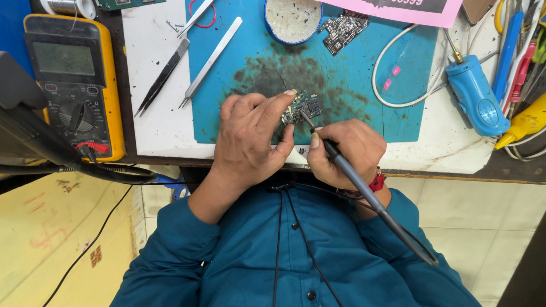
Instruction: The person solders a small circuit board on a workbench, holding the board with one hand while applying a soldering iron to its components. They steady the board with tweezers and continue soldering different points on the board throughout the clip.
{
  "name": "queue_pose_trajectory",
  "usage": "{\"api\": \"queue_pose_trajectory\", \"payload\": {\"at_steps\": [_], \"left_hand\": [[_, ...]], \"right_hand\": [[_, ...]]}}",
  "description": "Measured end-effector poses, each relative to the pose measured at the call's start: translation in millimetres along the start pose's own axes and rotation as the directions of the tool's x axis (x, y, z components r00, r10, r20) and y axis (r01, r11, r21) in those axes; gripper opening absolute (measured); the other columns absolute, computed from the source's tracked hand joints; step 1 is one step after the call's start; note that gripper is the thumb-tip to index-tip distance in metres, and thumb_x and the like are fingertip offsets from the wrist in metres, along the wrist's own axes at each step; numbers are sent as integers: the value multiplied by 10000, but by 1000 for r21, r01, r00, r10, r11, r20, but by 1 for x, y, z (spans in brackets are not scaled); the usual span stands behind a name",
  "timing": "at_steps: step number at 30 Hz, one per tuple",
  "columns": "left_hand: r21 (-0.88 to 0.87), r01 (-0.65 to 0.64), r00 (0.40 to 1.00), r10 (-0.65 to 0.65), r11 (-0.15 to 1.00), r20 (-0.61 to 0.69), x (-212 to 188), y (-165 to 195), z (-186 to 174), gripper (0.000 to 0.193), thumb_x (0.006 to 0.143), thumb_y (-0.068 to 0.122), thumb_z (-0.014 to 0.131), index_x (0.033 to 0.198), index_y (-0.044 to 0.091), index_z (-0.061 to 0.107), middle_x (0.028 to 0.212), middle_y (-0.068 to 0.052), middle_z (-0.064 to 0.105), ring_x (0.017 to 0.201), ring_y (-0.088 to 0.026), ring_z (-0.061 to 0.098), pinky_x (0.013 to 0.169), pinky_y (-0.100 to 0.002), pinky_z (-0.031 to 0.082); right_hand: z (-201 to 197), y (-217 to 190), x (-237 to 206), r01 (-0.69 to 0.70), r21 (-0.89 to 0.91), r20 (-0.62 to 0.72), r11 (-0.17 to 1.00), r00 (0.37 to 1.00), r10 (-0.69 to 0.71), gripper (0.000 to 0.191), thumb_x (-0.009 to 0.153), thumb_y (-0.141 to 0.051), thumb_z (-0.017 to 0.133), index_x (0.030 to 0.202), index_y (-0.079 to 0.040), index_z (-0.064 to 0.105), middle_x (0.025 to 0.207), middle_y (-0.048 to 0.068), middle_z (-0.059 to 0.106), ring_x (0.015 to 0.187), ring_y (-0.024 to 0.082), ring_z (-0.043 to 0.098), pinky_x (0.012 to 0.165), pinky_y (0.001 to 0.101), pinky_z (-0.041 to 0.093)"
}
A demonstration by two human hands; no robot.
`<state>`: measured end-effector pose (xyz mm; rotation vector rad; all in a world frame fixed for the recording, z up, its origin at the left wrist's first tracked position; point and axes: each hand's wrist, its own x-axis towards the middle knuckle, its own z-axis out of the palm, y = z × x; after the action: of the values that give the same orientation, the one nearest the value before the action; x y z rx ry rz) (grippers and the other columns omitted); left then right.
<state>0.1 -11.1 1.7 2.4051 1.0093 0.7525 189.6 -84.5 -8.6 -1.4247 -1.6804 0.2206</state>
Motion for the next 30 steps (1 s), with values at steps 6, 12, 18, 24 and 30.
{"api": "queue_pose_trajectory", "payload": {"at_steps": [6,12,18,24,30], "left_hand": [[2,1,1000,-1,1000,4,-1,0,0,582,909,164,773,1433,73,537,1143,-37,723,1094,-232,616,1032,-418,382],[0,2,1000,-2,1000,4,-1,0,0,579,911,165,771,1433,75,537,1155,-38,725,1090,-230,618,1031,-417,383],[2,-6,1000,6,1000,-3,0,-1,0,582,911,165,768,1435,72,533,1183,-44,725,1090,-236,618,1036,-419,383],[2,2,1000,-2,1000,2,-1,-1,1,584,908,168,770,1435,75,536,1175,-42,722,1091,-236,618,1035,-420,385],[4,-4,1000,4,1000,-2,-1,-1,1,581,914,164,767,1437,72,532,1163,-41,724,1090,-235,618,1037,-420,385]], "right_hand": [[0,0,0,3,-4,4,1000,1000,-3,136,840,-42,759,915,-24,648,784,113,686,652,261,651,610,361,508],[0,0,0,0,-15,-1,1000,1000,0,133,833,-45,762,907,-25,654,779,113,687,643,261,647,602,361,502],[1,0,0,7,-11,-3,1000,1000,-7,129,839,-47,762,908,-26,655,779,110,691,640,259,645,601,362,499],[1,0,0,2,-22,-4,1000,1000,-3,122,839,-48,763,899,-26,659,772,106,691,632,256,641,594,359,496],[0,0,0,6,-16,1,1000,1000,-6,118,841,-48,764,894,-30,661,775,105,692,630,254,647,592,358,500]]}}
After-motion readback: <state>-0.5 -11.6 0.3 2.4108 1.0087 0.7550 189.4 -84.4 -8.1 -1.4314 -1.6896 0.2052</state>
